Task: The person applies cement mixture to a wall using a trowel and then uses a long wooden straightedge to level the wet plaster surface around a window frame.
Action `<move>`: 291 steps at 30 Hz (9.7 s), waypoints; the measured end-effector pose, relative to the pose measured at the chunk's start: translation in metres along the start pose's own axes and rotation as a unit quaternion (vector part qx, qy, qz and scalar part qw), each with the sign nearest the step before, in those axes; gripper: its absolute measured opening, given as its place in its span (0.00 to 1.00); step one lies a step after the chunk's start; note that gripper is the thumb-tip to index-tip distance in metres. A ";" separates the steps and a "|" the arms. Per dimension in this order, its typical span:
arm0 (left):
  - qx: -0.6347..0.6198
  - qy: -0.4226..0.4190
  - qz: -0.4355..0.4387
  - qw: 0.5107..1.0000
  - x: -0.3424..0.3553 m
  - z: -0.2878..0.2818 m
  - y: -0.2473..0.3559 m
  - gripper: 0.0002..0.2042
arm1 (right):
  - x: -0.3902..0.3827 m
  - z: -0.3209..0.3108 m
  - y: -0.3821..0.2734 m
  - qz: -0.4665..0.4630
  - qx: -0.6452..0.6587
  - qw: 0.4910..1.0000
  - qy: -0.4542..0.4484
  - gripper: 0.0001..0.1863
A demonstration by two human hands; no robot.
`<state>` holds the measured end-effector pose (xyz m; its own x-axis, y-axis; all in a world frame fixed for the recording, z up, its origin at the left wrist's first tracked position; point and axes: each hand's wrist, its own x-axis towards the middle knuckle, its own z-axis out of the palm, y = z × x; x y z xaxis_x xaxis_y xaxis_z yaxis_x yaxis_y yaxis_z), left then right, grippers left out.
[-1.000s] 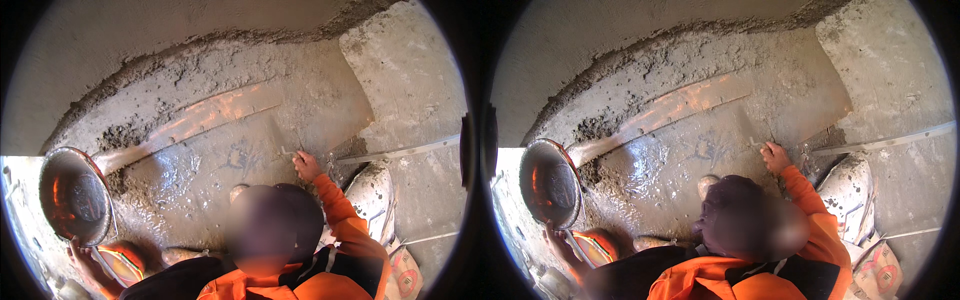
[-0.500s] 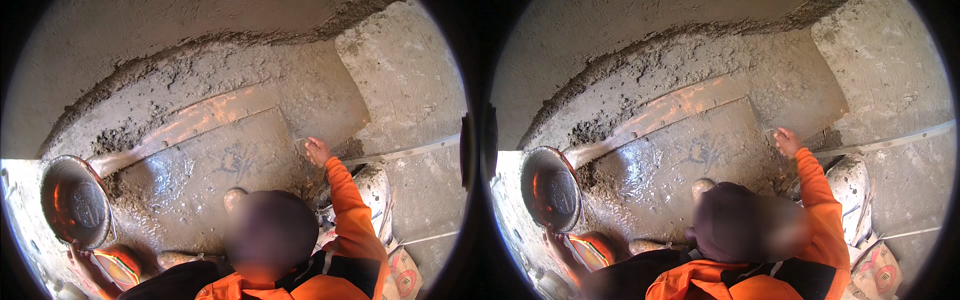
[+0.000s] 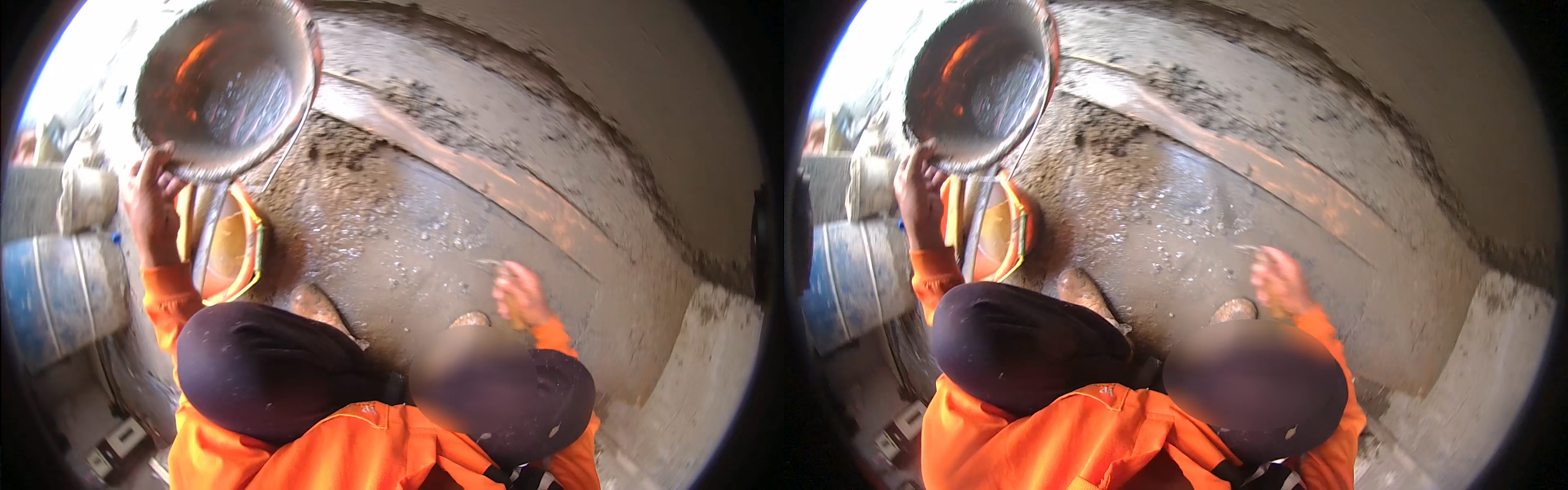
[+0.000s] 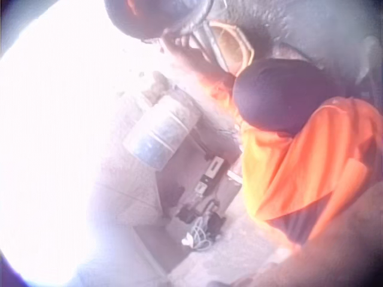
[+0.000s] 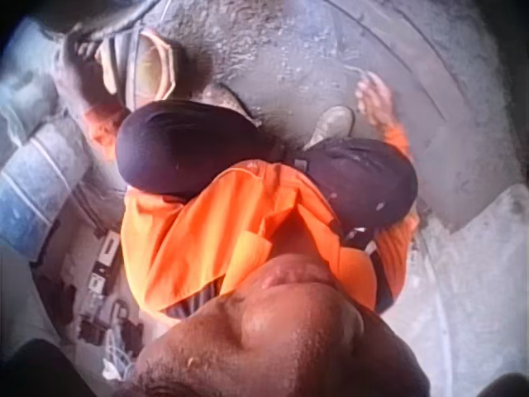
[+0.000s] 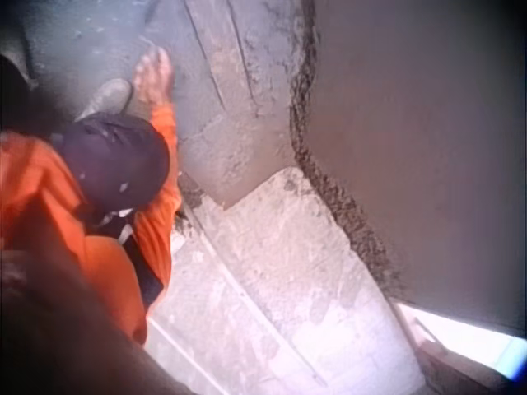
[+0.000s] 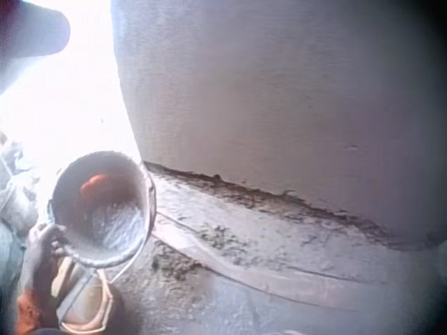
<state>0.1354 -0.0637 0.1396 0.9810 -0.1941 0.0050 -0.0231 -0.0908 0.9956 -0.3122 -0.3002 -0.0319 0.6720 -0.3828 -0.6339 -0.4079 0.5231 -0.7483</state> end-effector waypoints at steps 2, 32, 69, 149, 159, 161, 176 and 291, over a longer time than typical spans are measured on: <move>-0.010 0.029 0.022 0.999 0.000 -0.028 0.024 0.06 | 0.060 0.085 -0.025 0.006 0.014 0.985 -0.171 0.20; -0.108 0.105 0.000 0.989 -0.028 -0.125 0.036 0.07 | 0.218 0.185 -0.054 -0.295 -0.603 0.737 0.076 0.16; -0.093 0.080 0.027 0.992 -0.012 -0.109 0.019 0.11 | 0.061 0.057 -0.048 0.025 0.167 0.957 0.235 0.22; 0.021 0.289 0.005 0.957 -0.078 -0.159 0.050 0.19 | 0.365 0.371 -0.191 -0.092 0.064 0.962 -0.248 0.10; 0.074 0.353 -0.029 0.932 -0.080 -0.159 0.051 0.10 | 0.435 0.395 -0.197 -0.042 0.179 0.979 -0.085 0.08; 0.064 0.354 -0.034 0.933 -0.075 -0.156 0.043 0.10 | 0.411 0.347 -0.183 -0.037 0.189 0.979 -0.062 0.08; -0.051 0.248 -0.011 0.967 -0.005 -0.138 0.011 0.10 | 0.068 -0.025 -0.058 -0.065 0.104 0.866 0.485 0.15; -0.004 0.503 -0.077 0.861 -0.070 -0.197 0.016 0.11 | 0.486 0.473 -0.207 -0.358 -0.655 0.665 -0.018 0.24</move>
<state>0.1046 0.1413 0.1739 0.6423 0.7646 -0.0532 0.1196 -0.0314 0.9923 0.3911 -0.2350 -0.0926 0.9885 -0.1465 -0.0362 -0.1487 -0.9048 -0.3989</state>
